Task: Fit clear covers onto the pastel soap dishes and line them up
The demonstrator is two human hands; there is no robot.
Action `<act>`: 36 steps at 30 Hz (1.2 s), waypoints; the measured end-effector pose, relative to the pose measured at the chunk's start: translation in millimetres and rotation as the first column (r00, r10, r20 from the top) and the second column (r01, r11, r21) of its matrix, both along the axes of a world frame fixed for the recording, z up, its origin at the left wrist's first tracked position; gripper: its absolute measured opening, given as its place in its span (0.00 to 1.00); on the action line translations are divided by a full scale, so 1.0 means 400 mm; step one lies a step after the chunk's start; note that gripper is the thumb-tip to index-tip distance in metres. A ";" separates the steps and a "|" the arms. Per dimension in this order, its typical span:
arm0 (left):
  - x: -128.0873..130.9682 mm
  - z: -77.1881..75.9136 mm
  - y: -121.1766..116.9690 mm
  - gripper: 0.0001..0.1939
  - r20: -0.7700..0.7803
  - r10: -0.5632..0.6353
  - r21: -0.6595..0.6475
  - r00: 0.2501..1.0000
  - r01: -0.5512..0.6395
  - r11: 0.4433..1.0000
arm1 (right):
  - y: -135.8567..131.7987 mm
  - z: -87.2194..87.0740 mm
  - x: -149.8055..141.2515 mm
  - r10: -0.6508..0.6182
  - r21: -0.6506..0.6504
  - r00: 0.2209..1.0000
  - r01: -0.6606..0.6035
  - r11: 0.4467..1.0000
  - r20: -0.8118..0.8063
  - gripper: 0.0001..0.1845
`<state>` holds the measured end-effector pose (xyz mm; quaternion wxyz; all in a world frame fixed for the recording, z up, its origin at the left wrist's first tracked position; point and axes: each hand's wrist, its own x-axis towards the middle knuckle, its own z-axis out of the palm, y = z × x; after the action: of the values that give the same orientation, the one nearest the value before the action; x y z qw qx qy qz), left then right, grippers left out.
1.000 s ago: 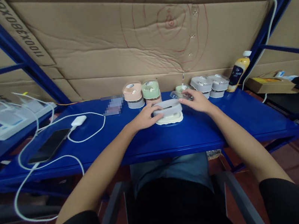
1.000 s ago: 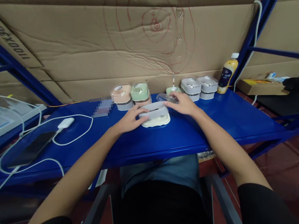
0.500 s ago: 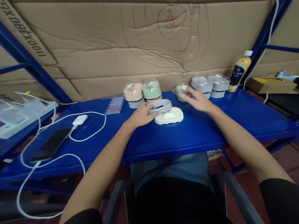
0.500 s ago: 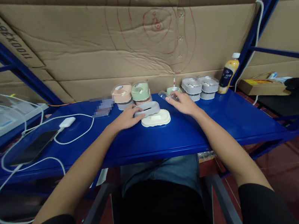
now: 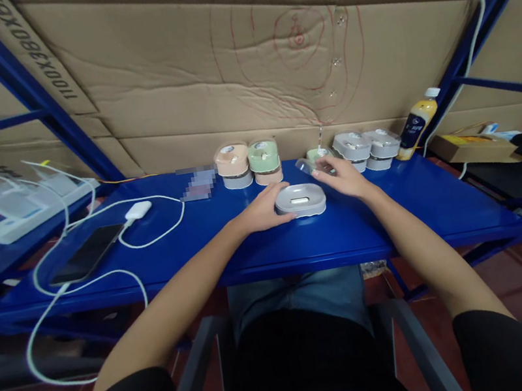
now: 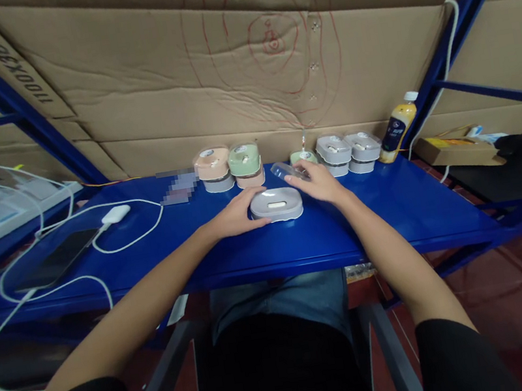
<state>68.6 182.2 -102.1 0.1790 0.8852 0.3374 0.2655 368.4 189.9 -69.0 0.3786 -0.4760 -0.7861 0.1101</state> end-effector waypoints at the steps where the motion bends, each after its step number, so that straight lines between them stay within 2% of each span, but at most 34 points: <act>1: 0.002 -0.004 0.002 0.52 0.025 0.016 -0.017 1.000 -0.016 1.000 | -0.006 0.001 -0.007 0.043 0.014 0.999 -0.043 0.999 0.017 0.39; 6: 0.009 -0.028 0.020 0.68 0.187 -0.003 -0.105 0.982 0.023 0.994 | -0.035 -0.010 -0.065 0.237 0.073 0.965 -0.246 0.966 0.115 0.39; 11: 0.013 -0.042 0.031 0.70 0.237 -0.033 -0.145 0.971 0.069 0.987 | -0.035 -0.031 -0.099 0.316 0.057 0.930 -0.332 0.942 0.190 0.42; 21: 0.001 -0.028 0.036 0.55 0.087 0.038 -0.035 0.995 -0.035 0.999 | -0.025 -0.036 -0.076 0.303 -0.063 0.928 -0.296 0.953 0.216 0.46; 27: -0.006 -0.020 0.035 0.53 0.052 0.029 -0.026 0.998 -0.028 0.999 | -0.022 -0.043 -0.077 0.284 -0.105 0.938 -0.267 0.958 0.199 0.46; 36: -0.008 -0.023 0.040 0.55 0.021 0.022 0.010 1.000 -0.023 1.000 | -0.012 -0.054 -0.076 0.274 -0.092 0.939 -0.260 0.961 0.207 0.45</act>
<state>65.4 198.3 -111.4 0.1749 0.8795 0.3441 0.2785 338.1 185.1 -90.5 0.2564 -0.3858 -0.8763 0.1324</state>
